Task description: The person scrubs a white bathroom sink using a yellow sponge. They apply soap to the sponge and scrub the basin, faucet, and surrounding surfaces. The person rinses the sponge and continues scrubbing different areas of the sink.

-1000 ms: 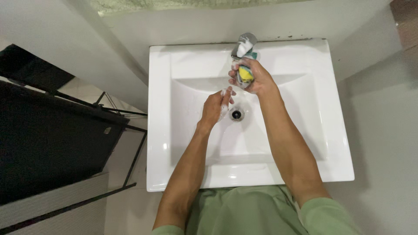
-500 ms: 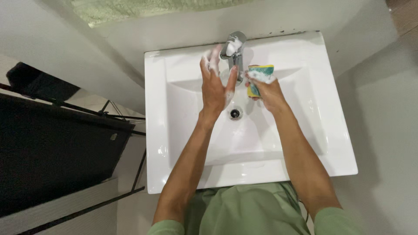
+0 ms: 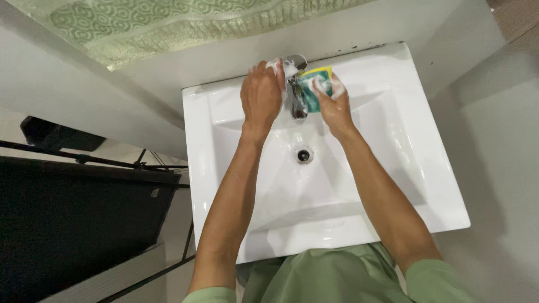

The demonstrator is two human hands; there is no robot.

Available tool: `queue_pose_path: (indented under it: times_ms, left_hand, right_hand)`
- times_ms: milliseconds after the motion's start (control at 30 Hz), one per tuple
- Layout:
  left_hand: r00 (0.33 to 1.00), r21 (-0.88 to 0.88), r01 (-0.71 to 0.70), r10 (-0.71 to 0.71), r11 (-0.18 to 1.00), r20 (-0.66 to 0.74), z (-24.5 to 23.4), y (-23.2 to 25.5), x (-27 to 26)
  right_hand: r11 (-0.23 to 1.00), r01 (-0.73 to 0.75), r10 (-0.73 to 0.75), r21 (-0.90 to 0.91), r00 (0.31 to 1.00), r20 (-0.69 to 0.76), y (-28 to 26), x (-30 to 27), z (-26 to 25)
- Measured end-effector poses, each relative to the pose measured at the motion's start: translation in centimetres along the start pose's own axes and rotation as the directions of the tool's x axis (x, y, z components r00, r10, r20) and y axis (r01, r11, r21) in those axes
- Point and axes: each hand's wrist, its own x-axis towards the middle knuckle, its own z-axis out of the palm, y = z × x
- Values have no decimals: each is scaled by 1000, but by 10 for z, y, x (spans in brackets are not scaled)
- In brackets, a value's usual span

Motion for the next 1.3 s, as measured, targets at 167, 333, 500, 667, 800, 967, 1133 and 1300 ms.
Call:
queue_pose_path:
  times_ms: [167,333,500,667,800,967,1133,1300]
  left_hand:
    - [993,-7,115,-115,993,8,4,5,4]
    - [986,60,156,-159,986,48,9,5,7]
    - [979,144,130,-150,981,137,18,4,14]
    - [971,214,32,-81,976,224,20,3,21]
    - [959,89,-43,16,995,283,21,-5,24]
    - [937,-148,-47,95,988,337,31,-9,15]
    - [929,-199,168,-88,966,358,36,18,-2]
    - [988,-301,-67,106,951,116,55,30,-23]
  right_hand:
    - [985,-87,112,151,979,-169,37,59,29]
    - [910,-359,399,205,893,-207,49,73,33]
    - [986,-57,81,158,985,-150,74,38,25]
    - [804,-306,367,510,930,-20,75,84,33]
    - [886,-232,299,402,948,-111,43,60,43]
    - [971,148,-144,190,989,-38,-8,12,39]
    - [961,198,-219,194,972,90,-10,20,29]
    - [925,177,-229,336,966,122,-41,20,22]
